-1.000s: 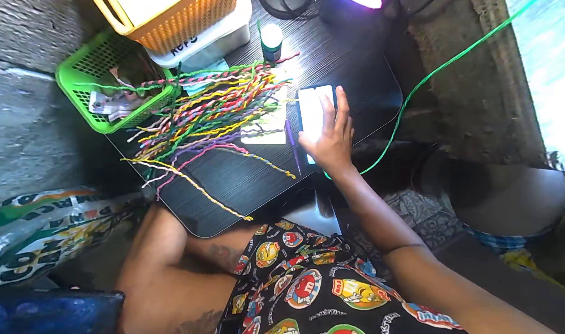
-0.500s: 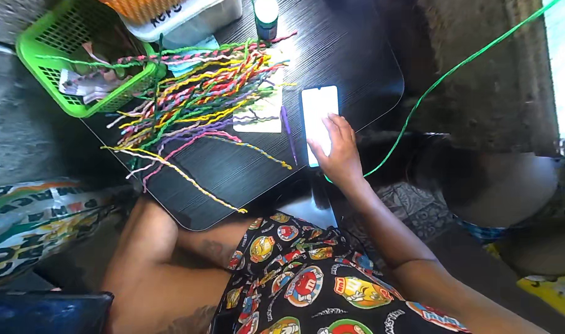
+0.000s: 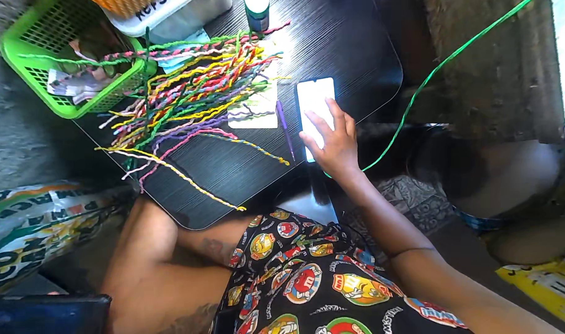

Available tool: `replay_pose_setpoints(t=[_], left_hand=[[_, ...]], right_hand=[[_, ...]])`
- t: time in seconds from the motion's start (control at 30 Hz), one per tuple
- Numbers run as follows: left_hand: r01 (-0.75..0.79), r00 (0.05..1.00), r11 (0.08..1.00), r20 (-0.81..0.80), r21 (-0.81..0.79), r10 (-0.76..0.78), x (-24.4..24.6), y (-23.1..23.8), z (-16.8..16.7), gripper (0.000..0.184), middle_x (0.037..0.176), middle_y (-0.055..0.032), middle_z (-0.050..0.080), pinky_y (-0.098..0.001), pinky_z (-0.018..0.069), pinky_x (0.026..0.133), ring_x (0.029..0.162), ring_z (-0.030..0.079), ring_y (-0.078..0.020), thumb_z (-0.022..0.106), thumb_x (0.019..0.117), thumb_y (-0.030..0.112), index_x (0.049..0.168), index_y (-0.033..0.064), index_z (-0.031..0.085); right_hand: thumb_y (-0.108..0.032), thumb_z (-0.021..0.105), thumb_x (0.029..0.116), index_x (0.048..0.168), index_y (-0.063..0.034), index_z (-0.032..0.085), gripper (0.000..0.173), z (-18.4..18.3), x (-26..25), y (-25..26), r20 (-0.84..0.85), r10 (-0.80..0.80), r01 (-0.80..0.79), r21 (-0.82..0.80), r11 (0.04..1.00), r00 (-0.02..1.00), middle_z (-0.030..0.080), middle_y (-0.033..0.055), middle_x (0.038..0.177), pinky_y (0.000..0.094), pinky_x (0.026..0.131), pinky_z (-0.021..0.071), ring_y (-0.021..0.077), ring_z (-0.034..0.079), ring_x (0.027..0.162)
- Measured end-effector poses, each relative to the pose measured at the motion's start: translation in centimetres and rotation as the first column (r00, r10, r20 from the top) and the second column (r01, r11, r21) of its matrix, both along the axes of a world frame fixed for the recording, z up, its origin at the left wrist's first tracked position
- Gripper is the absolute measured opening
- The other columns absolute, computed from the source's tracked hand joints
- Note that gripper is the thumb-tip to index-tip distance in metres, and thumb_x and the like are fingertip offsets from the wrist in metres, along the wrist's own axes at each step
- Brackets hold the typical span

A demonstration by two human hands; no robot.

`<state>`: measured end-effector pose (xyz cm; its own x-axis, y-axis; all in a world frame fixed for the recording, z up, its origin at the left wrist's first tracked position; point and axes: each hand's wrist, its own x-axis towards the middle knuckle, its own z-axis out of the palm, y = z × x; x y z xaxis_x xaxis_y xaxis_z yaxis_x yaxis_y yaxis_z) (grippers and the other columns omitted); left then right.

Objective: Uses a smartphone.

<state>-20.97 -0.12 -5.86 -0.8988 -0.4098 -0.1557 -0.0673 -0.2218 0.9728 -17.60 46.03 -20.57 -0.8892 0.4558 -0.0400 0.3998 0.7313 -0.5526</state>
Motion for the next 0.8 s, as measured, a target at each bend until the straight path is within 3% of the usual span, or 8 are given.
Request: replay_pose_setpoints(t=[0.07, 0.17, 0.27, 0.57, 0.67, 0.73, 0.77, 0.8], left_hand=[[0.033, 0.999, 0.998, -0.025, 0.054, -0.032, 0.5, -2.9, -1.1, 0.043, 0.112, -0.0195, 0.069, -0.0389, 0.0565, 0.095, 0.110, 0.069, -0.0260, 0.030, 0.1109, 0.026, 0.122, -0.0072, 0.055], [0.010, 0.999, 0.999, -0.040, 0.051, -0.007, 0.4, -2.7, -1.0, 0.044, 0.115, -0.0218, 0.068, -0.0397, 0.0562, 0.096, 0.112, 0.068, -0.0274, 0.027, 0.1115, 0.025, 0.128, -0.0079, 0.051], [-0.029, 0.999, 0.999, 0.015, -0.015, 0.030, 0.1, -0.6, 0.1, 0.043, 0.107, -0.0183, 0.069, -0.0358, 0.0576, 0.093, 0.105, 0.070, -0.0238, 0.018, 0.1122, 0.022, 0.123, -0.0074, 0.048], [0.038, 0.998, 0.999, -0.055, 0.006, -0.037, 0.3, -1.4, -0.6, 0.045, 0.111, -0.0209, 0.070, -0.0396, 0.0562, 0.097, 0.111, 0.069, -0.0275, 0.025, 0.1113, 0.024, 0.124, -0.0081, 0.053], [-0.036, 0.998, 0.998, -0.043, 0.043, 0.038, -0.2, 1.7, 0.4, 0.047, 0.101, -0.0172, 0.071, -0.0359, 0.0592, 0.089, 0.100, 0.072, -0.0224, 0.023, 0.1111, 0.027, 0.118, -0.0064, 0.055], [-0.034, 0.999, 0.998, -0.039, 0.053, 0.036, -0.7, 1.6, 0.4, 0.047, 0.103, -0.0165, 0.070, -0.0367, 0.0585, 0.091, 0.101, 0.071, -0.0227, 0.020, 0.1108, 0.027, 0.118, -0.0055, 0.053], [-0.031, 0.999, 0.999, -0.023, 0.005, 0.032, -1.1, 1.0, 0.1, 0.051, 0.104, -0.0124, 0.072, -0.0358, 0.0590, 0.091, 0.102, 0.071, -0.0203, 0.014, 0.1118, 0.030, 0.121, -0.0017, 0.053], [0.123, 0.992, 0.992, -0.038, -0.003, -0.123, -1.1, -1.4, -0.6, 0.057, 0.118, -0.0097, 0.070, -0.0379, 0.0559, 0.099, 0.113, 0.068, -0.0198, 0.007, 0.1118, 0.034, 0.133, 0.0011, 0.048]], right_hand=[[-0.052, 0.053, 0.1016, 0.140, -0.0248, 0.064, 0.049, 0.4, -0.6, 0.2, 0.071, -0.007, 0.008, -0.016, 1.000, 0.997, 0.036, 0.0175, 0.162, 0.0546, 0.101, 0.0420, 0.0440, 0.047, 0.133], [-0.051, 0.054, 0.1017, 0.137, -0.0183, 0.066, 0.050, 0.2, -0.4, 0.4, 0.030, -0.012, 0.013, -0.045, 0.999, 0.999, 0.038, 0.0182, 0.161, 0.0525, 0.104, 0.0411, 0.0425, 0.047, 0.132], [-0.046, 0.057, 0.1017, 0.134, -0.0132, 0.068, 0.047, -0.1, 0.3, 0.5, -0.009, -0.015, 0.015, -0.080, 0.997, 1.000, 0.041, 0.0178, 0.159, 0.0495, 0.109, 0.0401, 0.0394, 0.045, 0.137], [-0.042, 0.057, 0.1020, 0.133, -0.0109, 0.067, 0.045, -0.3, 1.1, 0.7, -0.026, -0.036, 0.032, -0.136, 0.990, 0.999, 0.040, 0.0190, 0.159, 0.0489, 0.113, 0.0373, 0.0380, 0.042, 0.141], [-0.036, 0.060, 0.1020, 0.145, -0.0100, 0.056, 0.051, 1.0, 1.2, 0.5, -0.044, -0.055, 0.044, -0.226, 0.973, 0.997, 0.026, 0.0165, 0.166, 0.0464, 0.114, 0.0388, 0.0328, 0.041, 0.144], [-0.031, 0.059, 0.1030, 0.151, -0.0075, 0.049, 0.054, 1.4, 1.3, 0.3, -0.096, -0.056, 0.031, -0.247, 0.969, 0.994, 0.023, 0.0172, 0.168, 0.0437, 0.111, 0.0417, 0.0309, 0.045, 0.140], [-0.031, 0.056, 0.1039, 0.152, -0.0065, 0.046, 0.055, 1.3, 1.4, 0.3, -0.106, -0.048, 0.020, -0.244, 0.970, 0.993, 0.023, 0.0180, 0.168, 0.0441, 0.115, 0.0394, 0.0314, 0.041, 0.145], [-0.030, 0.055, 0.1047, 0.153, -0.0052, 0.044, 0.055, 1.3, 1.5, 0.3, -0.115, -0.041, 0.011, -0.249, 0.968, 0.992, 0.022, 0.0189, 0.167, 0.0442, 0.117, 0.0377, 0.0317, 0.037, 0.148]])
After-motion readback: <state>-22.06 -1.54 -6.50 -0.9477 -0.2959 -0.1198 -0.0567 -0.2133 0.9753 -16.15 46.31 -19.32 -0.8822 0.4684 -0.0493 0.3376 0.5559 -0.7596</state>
